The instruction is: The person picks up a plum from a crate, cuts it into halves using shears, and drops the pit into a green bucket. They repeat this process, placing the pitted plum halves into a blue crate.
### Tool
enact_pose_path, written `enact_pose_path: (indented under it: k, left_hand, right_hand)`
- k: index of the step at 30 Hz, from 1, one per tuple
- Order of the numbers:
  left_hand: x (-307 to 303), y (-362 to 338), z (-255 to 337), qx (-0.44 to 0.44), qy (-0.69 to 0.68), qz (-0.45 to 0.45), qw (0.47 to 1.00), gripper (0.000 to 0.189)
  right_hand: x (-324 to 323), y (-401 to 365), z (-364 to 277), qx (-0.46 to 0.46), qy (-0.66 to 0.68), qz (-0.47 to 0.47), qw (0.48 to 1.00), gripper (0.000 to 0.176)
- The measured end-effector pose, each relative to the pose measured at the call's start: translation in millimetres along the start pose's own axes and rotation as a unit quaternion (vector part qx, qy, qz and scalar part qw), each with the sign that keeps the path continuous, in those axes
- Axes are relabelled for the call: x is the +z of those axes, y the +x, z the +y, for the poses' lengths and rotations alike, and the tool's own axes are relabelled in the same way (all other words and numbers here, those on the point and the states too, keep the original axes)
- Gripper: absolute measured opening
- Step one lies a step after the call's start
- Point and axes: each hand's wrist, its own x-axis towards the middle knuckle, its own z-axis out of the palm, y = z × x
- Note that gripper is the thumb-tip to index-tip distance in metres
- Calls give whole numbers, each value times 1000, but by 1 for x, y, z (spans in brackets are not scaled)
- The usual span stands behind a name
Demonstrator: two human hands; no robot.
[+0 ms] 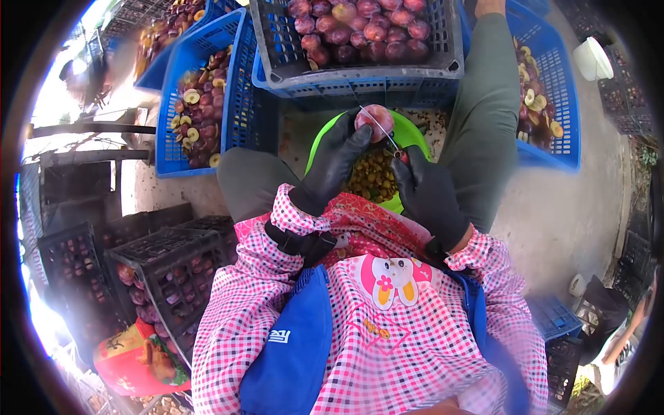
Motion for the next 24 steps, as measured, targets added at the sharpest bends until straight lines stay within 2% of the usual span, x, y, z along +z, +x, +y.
enact_pose_path:
  k: [3,5,6,8,9,11,15,16,17,19,21,22,23,24]
  left_hand:
    - [-1,-2,-4,3,1,-4,1000,45]
    - [1,-6,-5,1,179,24,984,45]
    - [7,-4,0,2,179,24,984,45]
    - [19,-1,11,-13,17,38,999,47]
    - [21,2,8,-12,19,38,999,47]
    - [21,5,-3,-74,-221,63,970,49]
    - [25,5,-7,-86,-242,22,966,48]
    - [34,2,3,-33,-38,67,997,47]
    - [39,-1,9,23,168,108,979,47]
    - [40,0,10,38,181,110,977,46]
    - [37,1,7,51,193,112,973,46]
    - [32,3,4,-33,-40,73,996,48]
    - [30,3,0,-117,-271,29,955,50]
    - [28,1,-3,-117,-271,29,955,50]
  right_hand:
    - [10,1,4,-9,-32,13,999,23]
    - [16,0,7,-11,-50,21,998,24]
    - [16,1,8,-8,-50,19,999,24]
    - [19,-1,7,-2,-49,16,999,25]
    - [20,-1,5,-13,-39,41,998,25]
    - [23,-2,2,-23,-29,65,997,25]
    - [27,-3,5,12,-32,76,997,27]
    - [27,-3,6,13,-37,69,997,29]
    - [26,-4,5,14,-37,71,997,29]
    - [23,-3,2,-29,-16,98,995,29]
    - [22,-1,-3,-23,0,108,994,26]
    - [22,-1,-4,-16,12,117,993,22]
    - [24,-3,-2,-14,12,117,993,22]
    - [27,-3,1,-6,-12,108,994,22]
